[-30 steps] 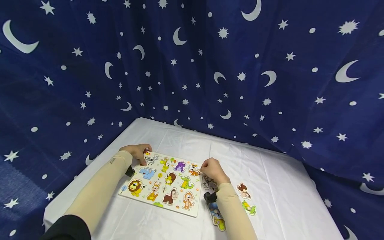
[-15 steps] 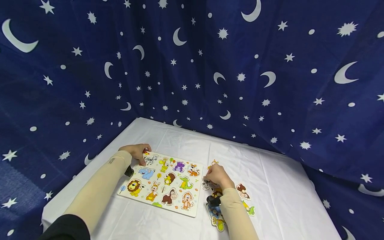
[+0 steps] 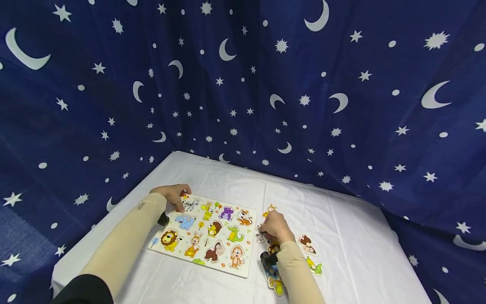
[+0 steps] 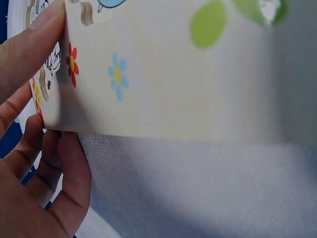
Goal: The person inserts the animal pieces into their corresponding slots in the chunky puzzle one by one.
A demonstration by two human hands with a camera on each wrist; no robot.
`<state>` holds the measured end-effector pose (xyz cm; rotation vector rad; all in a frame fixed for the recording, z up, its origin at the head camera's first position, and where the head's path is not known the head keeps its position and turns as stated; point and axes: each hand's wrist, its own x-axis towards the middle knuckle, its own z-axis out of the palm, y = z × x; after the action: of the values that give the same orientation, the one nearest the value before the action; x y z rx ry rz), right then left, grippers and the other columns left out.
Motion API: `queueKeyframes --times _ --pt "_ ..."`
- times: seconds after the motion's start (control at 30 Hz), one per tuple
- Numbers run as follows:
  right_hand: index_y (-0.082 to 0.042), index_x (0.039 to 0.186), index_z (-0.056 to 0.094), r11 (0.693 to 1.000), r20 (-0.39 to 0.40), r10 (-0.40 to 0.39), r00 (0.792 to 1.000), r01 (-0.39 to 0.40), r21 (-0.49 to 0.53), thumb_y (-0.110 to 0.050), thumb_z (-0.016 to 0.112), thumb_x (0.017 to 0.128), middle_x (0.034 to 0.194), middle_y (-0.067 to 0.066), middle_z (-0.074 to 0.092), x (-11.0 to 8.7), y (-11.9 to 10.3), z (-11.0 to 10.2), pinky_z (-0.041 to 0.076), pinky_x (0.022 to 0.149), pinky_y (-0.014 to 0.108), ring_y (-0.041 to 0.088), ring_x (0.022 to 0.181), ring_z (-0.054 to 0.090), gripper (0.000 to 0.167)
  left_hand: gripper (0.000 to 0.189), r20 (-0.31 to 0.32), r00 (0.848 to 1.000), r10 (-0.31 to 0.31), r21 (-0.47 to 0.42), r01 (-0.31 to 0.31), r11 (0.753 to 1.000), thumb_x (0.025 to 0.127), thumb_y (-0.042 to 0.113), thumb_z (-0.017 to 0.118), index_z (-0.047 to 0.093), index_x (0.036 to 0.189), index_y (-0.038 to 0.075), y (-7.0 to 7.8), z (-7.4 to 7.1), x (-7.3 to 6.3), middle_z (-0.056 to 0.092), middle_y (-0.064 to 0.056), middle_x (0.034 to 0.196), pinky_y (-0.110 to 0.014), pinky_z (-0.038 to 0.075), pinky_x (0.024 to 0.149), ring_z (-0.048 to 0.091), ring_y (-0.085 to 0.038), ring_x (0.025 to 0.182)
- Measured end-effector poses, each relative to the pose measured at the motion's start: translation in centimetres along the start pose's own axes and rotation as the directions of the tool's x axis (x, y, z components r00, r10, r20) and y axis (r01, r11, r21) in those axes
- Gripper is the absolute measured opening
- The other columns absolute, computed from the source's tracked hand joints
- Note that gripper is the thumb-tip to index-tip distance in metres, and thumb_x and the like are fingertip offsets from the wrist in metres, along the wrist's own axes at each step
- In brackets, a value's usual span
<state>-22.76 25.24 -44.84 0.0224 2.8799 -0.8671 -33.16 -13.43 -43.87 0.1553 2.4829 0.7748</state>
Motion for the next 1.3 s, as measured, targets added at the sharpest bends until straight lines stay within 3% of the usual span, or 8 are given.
queueKeyframes --times 0.27,0.57,0.87,1.3 --pt "-0.003 0.058 0.067 1.0 -0.02 0.015 1.0 -0.015 0.027 -0.007 0.081 0.075 0.045 -0.002 0.055 -0.33 0.11 0.2 0.042 0.047 0.024 0.01 0.043 0.053 0.023 0.065 0.01 1.0 -0.016 -0.01 0.016 1.0 0.068 0.01 0.092 0.054 0.12 0.02 -0.24 0.54 0.19 0.062 -0.004 0.111 -0.034 0.041 0.09 0.054 -0.021 0.101" --pt "-0.004 0.058 0.066 0.996 0.013 0.028 1.0 -0.029 0.085 -0.009 0.08 0.08 0.045 -0.002 0.053 -0.46 0.19 0.49 0.041 0.046 0.024 0.01 0.043 0.05 0.026 0.065 0.009 1.0 -0.016 -0.014 0.017 1.0 0.068 0.008 0.092 0.054 0.12 0.017 -0.29 0.75 -0.1 0.064 -0.005 0.109 -0.033 0.041 0.089 0.055 -0.021 0.1" --pt "-0.002 0.063 0.067 0.989 0.065 0.033 0.997 -0.041 0.139 -0.007 0.078 0.083 0.05 0.004 0.058 -0.62 -0.01 0.23 0.049 0.048 0.027 0.012 0.045 0.053 0.024 0.064 0.008 1.0 -0.013 0.008 0.013 1.0 0.068 0.01 0.092 0.055 0.118 0.018 -0.44 0.7 0.08 0.063 -0.005 0.11 -0.033 0.041 0.087 0.054 -0.022 0.1" --pt "-0.001 0.067 0.069 0.992 0.065 0.036 0.997 -0.044 0.116 -0.006 0.074 0.086 0.052 0.005 0.059 -0.57 -0.59 -0.39 0.048 0.048 0.025 0.011 0.045 0.053 0.021 0.066 0.006 1.0 0.009 0.014 -0.009 1.0 0.069 0.011 0.092 0.054 0.121 0.018 0.03 0.18 0.14 0.061 -0.006 0.112 -0.033 0.04 0.086 0.053 -0.022 0.1"
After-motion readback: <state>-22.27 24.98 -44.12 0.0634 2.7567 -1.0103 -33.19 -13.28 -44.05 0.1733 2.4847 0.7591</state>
